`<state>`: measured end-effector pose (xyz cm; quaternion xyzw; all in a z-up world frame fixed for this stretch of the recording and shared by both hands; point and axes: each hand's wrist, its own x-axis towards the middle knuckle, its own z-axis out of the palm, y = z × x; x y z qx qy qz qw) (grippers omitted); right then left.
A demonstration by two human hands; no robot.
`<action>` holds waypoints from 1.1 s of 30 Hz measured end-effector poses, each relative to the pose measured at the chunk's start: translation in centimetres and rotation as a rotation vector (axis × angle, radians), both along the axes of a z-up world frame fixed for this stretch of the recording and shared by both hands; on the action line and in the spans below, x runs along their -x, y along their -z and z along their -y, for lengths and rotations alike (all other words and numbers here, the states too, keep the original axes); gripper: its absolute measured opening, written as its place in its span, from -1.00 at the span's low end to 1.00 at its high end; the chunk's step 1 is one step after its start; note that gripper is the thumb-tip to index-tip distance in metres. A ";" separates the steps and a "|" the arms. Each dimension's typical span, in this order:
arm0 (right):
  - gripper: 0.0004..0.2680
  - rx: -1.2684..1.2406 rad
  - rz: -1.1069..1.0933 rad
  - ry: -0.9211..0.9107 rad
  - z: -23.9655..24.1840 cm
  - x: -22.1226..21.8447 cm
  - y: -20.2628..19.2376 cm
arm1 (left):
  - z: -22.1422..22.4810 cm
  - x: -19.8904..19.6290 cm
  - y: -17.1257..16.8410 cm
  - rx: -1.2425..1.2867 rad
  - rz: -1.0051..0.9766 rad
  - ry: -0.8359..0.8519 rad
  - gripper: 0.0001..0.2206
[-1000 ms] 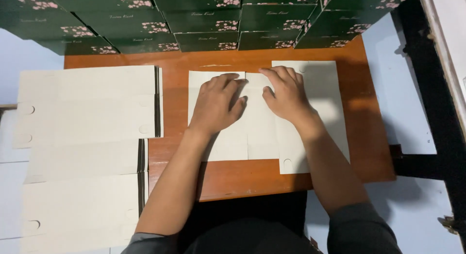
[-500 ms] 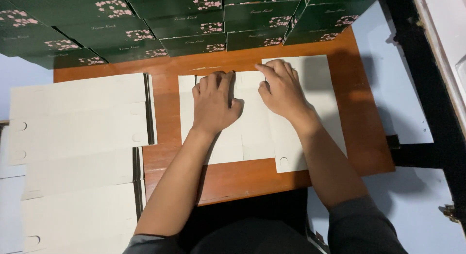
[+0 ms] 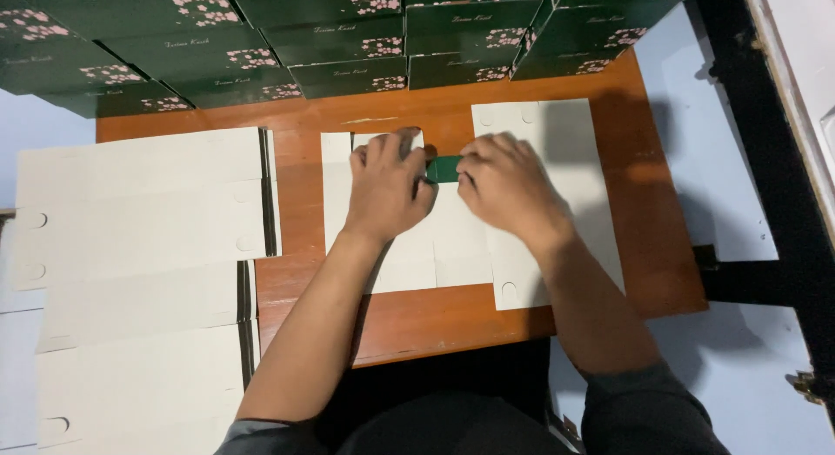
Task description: Assembling cardboard boxes by folding flat templates and tucking in flaps on a wooden table.
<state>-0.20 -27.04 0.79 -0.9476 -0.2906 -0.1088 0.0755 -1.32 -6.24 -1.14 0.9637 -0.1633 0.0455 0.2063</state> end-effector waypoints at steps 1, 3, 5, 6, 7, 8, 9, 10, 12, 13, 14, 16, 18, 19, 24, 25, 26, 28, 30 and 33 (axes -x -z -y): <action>-0.86 0.000 0.000 -0.005 -0.4 0.4 0.5 | 0.1 0.0 0.2 0.000 0.000 -0.005 -0.70; -0.84 0.079 0.045 0.002 -1.1 1.2 1.4 | 0.3 0.1 0.7 -0.042 0.066 0.010 -0.66; -0.84 0.078 0.020 0.017 -1.7 1.5 1.9 | 0.8 0.5 0.2 -0.102 0.080 -0.002 -0.64; -0.81 0.077 -0.004 0.036 -2.0 1.6 2.2 | 1.1 0.7 0.0 -0.162 0.094 -0.009 -0.63; -0.81 0.079 -0.004 0.039 -2.1 1.7 1.5 | 1.3 0.9 -0.1 -0.160 0.094 -0.007 -0.63; -0.79 0.079 -0.034 0.034 -2.2 1.8 0.8 | 1.6 1.1 -0.3 -0.204 0.077 -0.014 -0.61; -0.75 0.078 -0.065 0.026 -2.3 1.9 0.1 | 1.8 1.4 -0.4 -0.248 0.059 -0.023 -0.60; -0.75 0.080 -0.066 0.026 -2.5 2.1 -0.2 | 1.7 1.3 0.1 -0.247 0.058 -0.023 -0.60; -0.72 0.116 -0.107 0.064 -3.0 2.4 -0.8 | 1.4 1.3 1.2 -0.193 0.122 -0.012 -0.64; -0.72 0.117 -0.107 0.062 -3.0 2.4 -0.3 | 1.3 1.3 0.8 -0.192 0.122 -0.014 -0.64; -0.71 0.126 -0.103 0.067 -3.0 2.4 0.1 | 1.2 1.4 0.4 -0.200 0.090 -0.005 -0.63; -0.71 0.137 -0.098 0.069 -3.1 2.4 0.5 | 0.9 1.6 -0.3 -0.207 0.058 0.000 -0.62; -0.69 0.126 -0.153 0.099 -3.3 2.3 0.5 | 0.8 1.7 -1.0 -0.245 0.028 0.022 -0.61; -0.69 0.128 -0.153 0.098 -3.5 2.4 0.4 | 0.8 1.8 -0.8 -0.243 0.027 0.021 -0.61; -0.73 0.032 -0.190 0.115 -3.3 2.3 0.3 | 1.6 2.0 -0.3 -0.253 0.018 -0.009 -0.57; -0.73 0.034 -0.188 0.118 -3.0 2.2 0.1 | 1.7 2.1 -0.5 -0.251 0.021 -0.006 -0.57; -0.79 0.000 -0.146 0.095 -2.8 2.1 -0.1 | 1.8 2.2 -0.8 -0.236 0.011 -0.011 -0.56; -0.82 -0.031 -0.094 0.073 -2.0 1.0 0.5 | 1.9 2.3 -1.2 -0.219 0.010 -0.016 -0.56; -0.89 -0.226 0.101 0.048 -0.8 -0.8 2.3 | 2.2 2.5 -1.4 -0.256 -0.026 0.017 -0.51; -0.93 -0.448 0.080 0.044 1.1 -2.4 1.9 | 2.5 2.8 -1.2 -0.271 -0.026 0.017 -0.46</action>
